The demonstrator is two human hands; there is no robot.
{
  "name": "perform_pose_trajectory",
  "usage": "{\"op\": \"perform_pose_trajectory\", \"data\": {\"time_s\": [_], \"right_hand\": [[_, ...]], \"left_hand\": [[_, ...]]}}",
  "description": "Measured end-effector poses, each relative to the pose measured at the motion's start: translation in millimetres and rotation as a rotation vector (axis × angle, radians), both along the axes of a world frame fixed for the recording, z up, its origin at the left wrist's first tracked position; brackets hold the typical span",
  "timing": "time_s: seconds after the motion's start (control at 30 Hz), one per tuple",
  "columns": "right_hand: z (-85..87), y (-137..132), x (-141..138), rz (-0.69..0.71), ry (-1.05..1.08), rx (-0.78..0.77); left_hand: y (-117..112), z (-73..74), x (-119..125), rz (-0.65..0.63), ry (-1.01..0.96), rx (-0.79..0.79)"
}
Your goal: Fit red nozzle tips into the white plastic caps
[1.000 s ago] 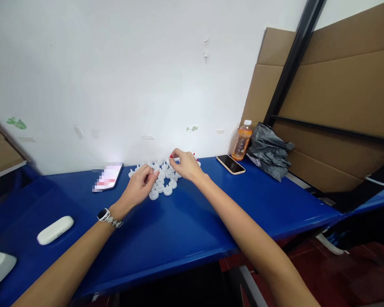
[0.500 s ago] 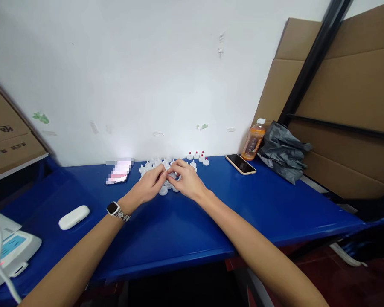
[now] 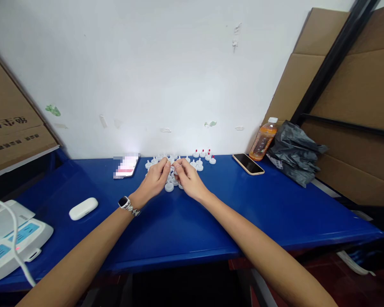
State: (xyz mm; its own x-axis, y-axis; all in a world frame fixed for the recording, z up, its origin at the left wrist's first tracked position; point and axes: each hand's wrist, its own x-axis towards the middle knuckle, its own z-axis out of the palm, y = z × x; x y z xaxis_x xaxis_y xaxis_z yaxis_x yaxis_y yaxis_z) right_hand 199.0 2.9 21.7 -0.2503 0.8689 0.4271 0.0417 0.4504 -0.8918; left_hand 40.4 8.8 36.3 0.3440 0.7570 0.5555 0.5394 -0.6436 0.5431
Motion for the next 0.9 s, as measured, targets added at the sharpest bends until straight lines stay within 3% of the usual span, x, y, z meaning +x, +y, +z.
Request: {"op": "perform_pose_trajectory", "data": {"time_s": [0.23,0.37,0.47,0.57,0.9], "right_hand": [[-2.2,4,-8,-0.003,0.233,-0.221],[-2.4,4,-8,0.009,0.215,-0.22],[-3.2,2,-8,-0.062,0.116,-0.079],[0.2,-5,-7,-0.234,-0.057,0.127],[2.7,-8,-7,-0.487,-0.44,0.514]], "left_hand": [[-2,-0.2,1,-0.035,0.128,0.056],[0,-0.4,-1,-0.065,0.149,0.093],[0,-1.6,2,-0.1,0.108,0.114],[-2,-4.3,10,-0.082,-0.044,0.058],[0,-8.5,34,-0.146,-0.724,-0.458]]}}
